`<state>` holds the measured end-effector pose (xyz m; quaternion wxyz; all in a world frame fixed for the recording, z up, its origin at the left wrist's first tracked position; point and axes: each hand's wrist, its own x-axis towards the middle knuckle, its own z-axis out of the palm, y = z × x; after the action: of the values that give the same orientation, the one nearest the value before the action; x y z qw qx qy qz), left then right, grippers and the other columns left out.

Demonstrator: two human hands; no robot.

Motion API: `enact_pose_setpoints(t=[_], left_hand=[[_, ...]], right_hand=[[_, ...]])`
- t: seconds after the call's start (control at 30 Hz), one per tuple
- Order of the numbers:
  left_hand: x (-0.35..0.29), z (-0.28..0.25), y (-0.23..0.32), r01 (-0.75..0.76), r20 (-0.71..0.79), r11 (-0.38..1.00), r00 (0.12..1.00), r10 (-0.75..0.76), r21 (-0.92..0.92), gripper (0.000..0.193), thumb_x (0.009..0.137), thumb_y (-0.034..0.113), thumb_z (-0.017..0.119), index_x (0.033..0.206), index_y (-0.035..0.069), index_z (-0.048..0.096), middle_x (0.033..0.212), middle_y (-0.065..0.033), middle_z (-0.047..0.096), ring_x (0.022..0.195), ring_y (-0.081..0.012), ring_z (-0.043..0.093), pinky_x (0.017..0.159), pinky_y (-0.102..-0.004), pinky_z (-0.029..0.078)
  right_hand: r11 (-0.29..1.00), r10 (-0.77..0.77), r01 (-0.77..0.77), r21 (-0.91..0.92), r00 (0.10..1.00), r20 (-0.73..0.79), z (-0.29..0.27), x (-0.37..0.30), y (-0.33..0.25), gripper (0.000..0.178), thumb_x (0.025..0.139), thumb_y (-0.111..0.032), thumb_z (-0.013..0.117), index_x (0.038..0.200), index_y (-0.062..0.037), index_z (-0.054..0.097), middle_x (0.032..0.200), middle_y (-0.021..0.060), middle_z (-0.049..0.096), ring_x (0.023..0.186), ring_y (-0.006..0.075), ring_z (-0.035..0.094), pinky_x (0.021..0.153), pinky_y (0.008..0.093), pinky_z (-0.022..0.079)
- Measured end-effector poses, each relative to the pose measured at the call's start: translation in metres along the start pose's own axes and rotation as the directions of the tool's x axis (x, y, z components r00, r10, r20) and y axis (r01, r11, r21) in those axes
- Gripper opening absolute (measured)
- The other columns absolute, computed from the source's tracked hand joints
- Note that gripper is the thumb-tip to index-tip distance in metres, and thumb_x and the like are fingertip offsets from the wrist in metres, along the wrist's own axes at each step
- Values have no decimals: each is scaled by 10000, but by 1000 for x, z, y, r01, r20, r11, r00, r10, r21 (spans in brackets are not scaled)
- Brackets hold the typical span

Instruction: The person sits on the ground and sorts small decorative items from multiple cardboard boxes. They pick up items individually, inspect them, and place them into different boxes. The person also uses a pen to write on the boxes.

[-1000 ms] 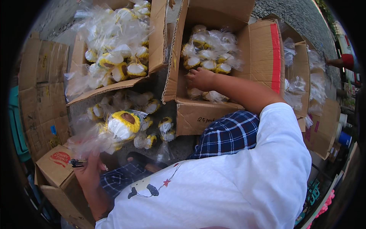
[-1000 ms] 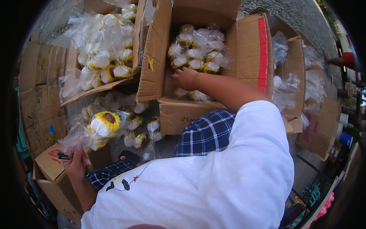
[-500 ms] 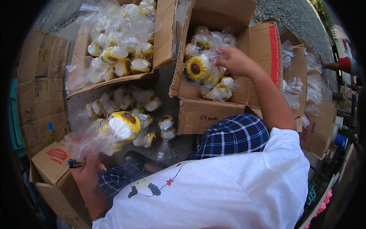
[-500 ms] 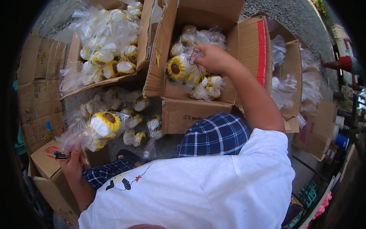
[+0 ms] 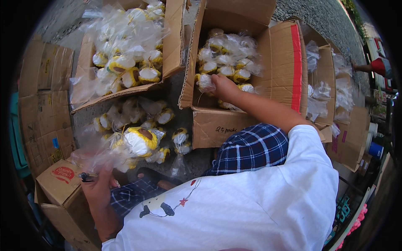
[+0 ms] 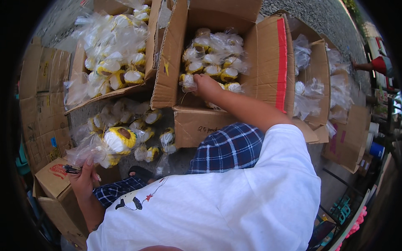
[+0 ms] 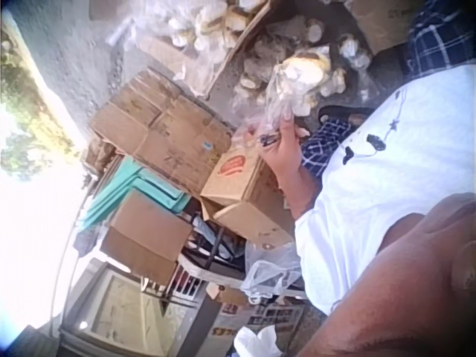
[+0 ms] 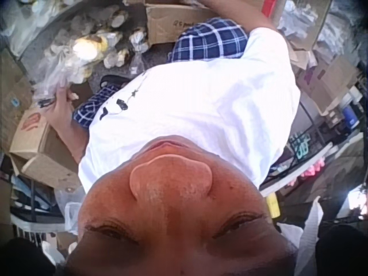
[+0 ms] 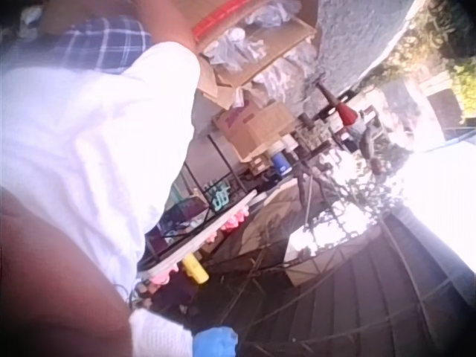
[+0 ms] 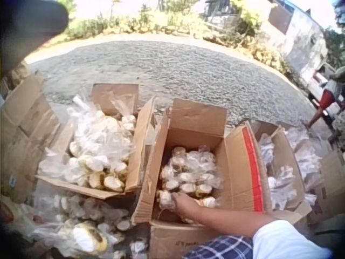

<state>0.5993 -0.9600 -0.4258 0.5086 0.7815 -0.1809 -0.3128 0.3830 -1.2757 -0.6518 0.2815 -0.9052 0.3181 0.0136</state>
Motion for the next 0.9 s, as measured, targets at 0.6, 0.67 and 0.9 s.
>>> enact_pose_setpoints(t=[0.6,0.67,0.9], left_hand=[[2,2,-3,39,103,999,994,-40,17,135,829,94,580,881,-30,568,674,-46,567,416,-56,440,366,-179,361],[3,2,-5,26,103,1000,994,-27,6,136,830,89,577,892,-32,566,675,-48,568,420,-56,440,368,-178,360],[0,8,2,30,78,999,997,-28,-22,135,830,79,572,893,-40,560,646,-57,560,401,-66,443,361,-186,362]], right_hand=[[919,-234,195,-343,969,-75,17,5,35,438,676,-174,619,1061,-96,427,997,94,507,949,278,515,716,401,448],[944,-188,171,-282,982,-34,15,11,38,454,675,-193,630,1068,-95,425,1010,95,503,960,279,512,737,409,450],[971,-123,106,-216,990,-71,4,20,31,506,659,-213,679,1076,-92,420,1028,97,506,996,283,506,756,408,458]])
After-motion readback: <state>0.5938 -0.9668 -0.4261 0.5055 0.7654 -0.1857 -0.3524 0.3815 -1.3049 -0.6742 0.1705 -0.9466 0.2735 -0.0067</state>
